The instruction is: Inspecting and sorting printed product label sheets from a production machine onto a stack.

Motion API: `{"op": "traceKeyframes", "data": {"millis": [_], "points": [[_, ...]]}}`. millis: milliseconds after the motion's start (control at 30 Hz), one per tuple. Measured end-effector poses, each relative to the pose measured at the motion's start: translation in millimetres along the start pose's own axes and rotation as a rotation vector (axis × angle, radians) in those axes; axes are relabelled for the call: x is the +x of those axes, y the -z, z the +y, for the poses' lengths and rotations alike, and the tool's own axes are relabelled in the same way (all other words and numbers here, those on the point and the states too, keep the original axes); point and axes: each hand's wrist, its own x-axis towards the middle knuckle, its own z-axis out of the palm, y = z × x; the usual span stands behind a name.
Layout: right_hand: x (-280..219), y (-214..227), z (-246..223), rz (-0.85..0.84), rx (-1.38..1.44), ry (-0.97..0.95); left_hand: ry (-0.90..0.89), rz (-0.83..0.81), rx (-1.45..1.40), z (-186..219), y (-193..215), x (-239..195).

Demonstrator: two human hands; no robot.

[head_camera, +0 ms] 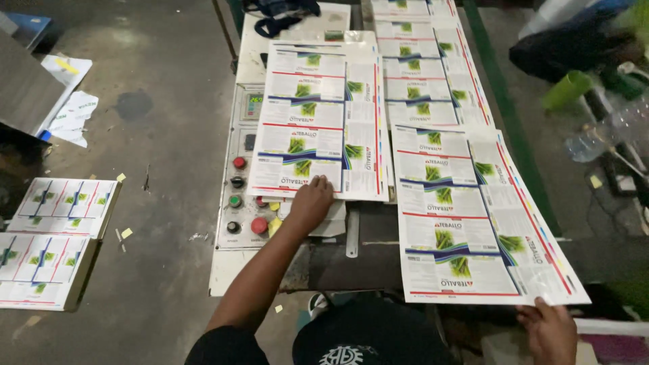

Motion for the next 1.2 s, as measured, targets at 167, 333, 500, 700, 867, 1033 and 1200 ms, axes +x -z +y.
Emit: {"op": "traceKeyframes", "data": {"millis": [167, 333, 500, 700, 867, 1033, 1200], "points": [[-29.8, -39.5, -42.6, 0.053, -0.050, -0.017, -0.017, -0.058, -0.061, -6.2, 27.2, 8.2], [12.7, -44.1, -30.8, -0.049, 0.012, -0.010, 0.091, 0.182, -0.146, -7.8, 67.4, 11.6], [52.6, -61.7, -27.7, -0.148, -0.015, -0.068, 0.147, 0.088, -0.070, -0.7, 93.9, 14.1], [90.1, -109.9, -55.8, -0.235, -0.001, -0.104, 0.311, 0.112, -0.177, 20.7, 114.5, 6.7], [114.2, -114.4, -56.3, -0.330, -0.027, -0.125, 0.315, 0.441, -0.122, 64.0, 129.2, 3.3], [87.2, -127.3, -81.1, -0.146, -0.260, -0.046, 0.158, 0.502, -0.338, 132.2, 75.3, 8.3], [70.1, -173.3, -63.8, -0.865, -0.196, 0.008, -0.060, 0.412, -0.465, 235.0, 78.8, 26.0]]}}
